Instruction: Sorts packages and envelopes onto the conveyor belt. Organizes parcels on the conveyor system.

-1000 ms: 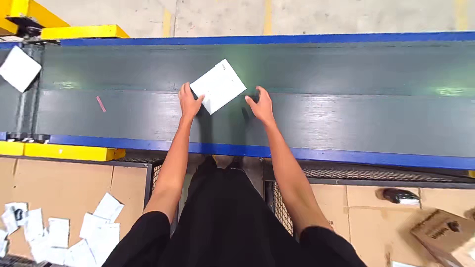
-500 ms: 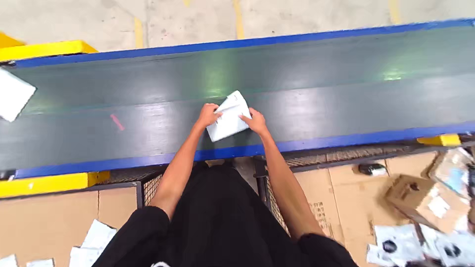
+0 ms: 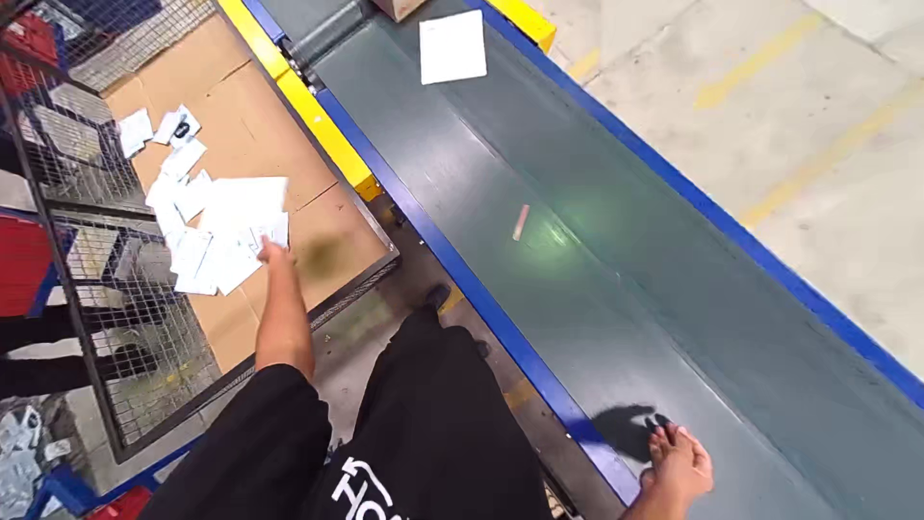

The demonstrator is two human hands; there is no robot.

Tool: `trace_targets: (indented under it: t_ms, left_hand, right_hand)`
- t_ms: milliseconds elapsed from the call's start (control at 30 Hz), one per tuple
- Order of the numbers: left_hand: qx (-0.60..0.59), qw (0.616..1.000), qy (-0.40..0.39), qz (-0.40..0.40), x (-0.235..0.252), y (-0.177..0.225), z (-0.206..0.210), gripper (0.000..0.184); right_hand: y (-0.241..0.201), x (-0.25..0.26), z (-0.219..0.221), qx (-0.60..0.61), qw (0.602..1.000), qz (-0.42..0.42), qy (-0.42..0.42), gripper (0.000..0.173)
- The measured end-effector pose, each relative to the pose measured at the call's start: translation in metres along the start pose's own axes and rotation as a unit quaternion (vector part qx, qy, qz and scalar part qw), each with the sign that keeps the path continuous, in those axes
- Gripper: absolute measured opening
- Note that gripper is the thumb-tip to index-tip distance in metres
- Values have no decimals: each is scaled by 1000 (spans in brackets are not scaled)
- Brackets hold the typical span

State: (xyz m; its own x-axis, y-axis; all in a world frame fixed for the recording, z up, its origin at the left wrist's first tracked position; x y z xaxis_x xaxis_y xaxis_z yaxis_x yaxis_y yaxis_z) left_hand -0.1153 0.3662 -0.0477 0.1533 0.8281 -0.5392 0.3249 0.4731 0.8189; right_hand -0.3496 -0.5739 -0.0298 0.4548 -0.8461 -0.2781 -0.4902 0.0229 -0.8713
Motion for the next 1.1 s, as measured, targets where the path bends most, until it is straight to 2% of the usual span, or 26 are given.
trace_targets:
  t_ms: [33, 100, 200, 267, 333, 400, 433, 500, 533, 567, 667, 767, 833, 900, 967, 1033, 1067, 1100]
  left_hand:
    - [0, 1000, 15, -20, 16, 8, -23, 68]
    - [75, 997, 3, 18, 32, 19, -46, 61]
    - [231, 963, 23, 138, 16, 35, -17, 55]
    - [297, 930, -40, 213, -34, 45, 55, 56]
    - [339, 885, -159, 279, -103, 42, 158, 56]
    - [372, 806, -301, 349, -180, 19, 268, 62]
    - [394, 747, -364, 393, -222, 6, 319, 65]
    - [432, 621, -431, 492, -292, -16, 405, 65]
    - [446, 567, -447, 529, -313, -28, 440, 65]
    - [459, 524, -461, 550, -324, -39, 470, 66]
    - [489, 448, -489, 567, -332, -70, 529, 60]
    - [413, 406, -531, 619, -364, -97, 527, 31]
    - [326, 409, -554, 648, -391, -110, 505, 29]
    - [284, 393, -569, 664, -409, -129, 462, 30]
    - [266, 332, -571, 702, -420, -130, 416, 25]
    - [281, 254, -563, 735, -399, -130, 359, 26]
    - [301, 236, -556, 738, -373, -127, 328, 28]
    - [327, 238, -542, 736, -343, -117, 298, 29]
  right_hand:
    - [-13, 7, 13, -16, 1000, -11, -14, 33]
    - [-45, 22, 50, -37, 997, -47, -57, 36]
    - [-82, 10, 140, -40, 986, -85, -134, 43]
    - [-103, -18, 219, -42, 973, -103, -202, 43]
    - [-116, -64, 298, -64, 944, -142, -290, 41]
    - [-129, -121, 359, -109, 893, -212, -383, 40]
    - [-135, -146, 378, -122, 867, -254, -411, 40]
    - [-138, -176, 385, -151, 833, -321, -425, 38]
    - [-135, -179, 373, -171, 827, -335, -419, 38]
    - [-130, -176, 353, -182, 833, -339, -398, 38]
    - [-106, -147, 257, -189, 893, -312, -262, 35]
    - [-59, -133, 156, -213, 943, -212, -143, 36]
    - [-26, -134, 115, -231, 953, -173, -90, 34]
    - [-5, -143, 87, -248, 952, -166, -67, 32]
    - [-7, -135, 91, -236, 951, -189, -64, 31]
    - [-16, -125, 111, -209, 952, -208, -85, 31]
    - [-20, -122, 125, -206, 949, -214, -106, 32]
    - [-29, -114, 141, -210, 942, -229, -128, 32]
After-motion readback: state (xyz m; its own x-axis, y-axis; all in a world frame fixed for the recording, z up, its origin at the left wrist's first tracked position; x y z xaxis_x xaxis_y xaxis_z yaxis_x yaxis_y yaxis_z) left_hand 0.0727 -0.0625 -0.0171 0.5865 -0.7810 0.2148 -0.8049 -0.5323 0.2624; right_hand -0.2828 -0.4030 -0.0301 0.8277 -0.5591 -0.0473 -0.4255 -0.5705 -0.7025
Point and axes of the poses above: each hand's wrist, its own x-axis towards the middle knuckle, its own z-axis out of the palm, y = z × x, the point moved 9 cm from there along x, towards the middle knuckle, and after that the axes turned 7 degrees about -z, right-handed, at the moved point
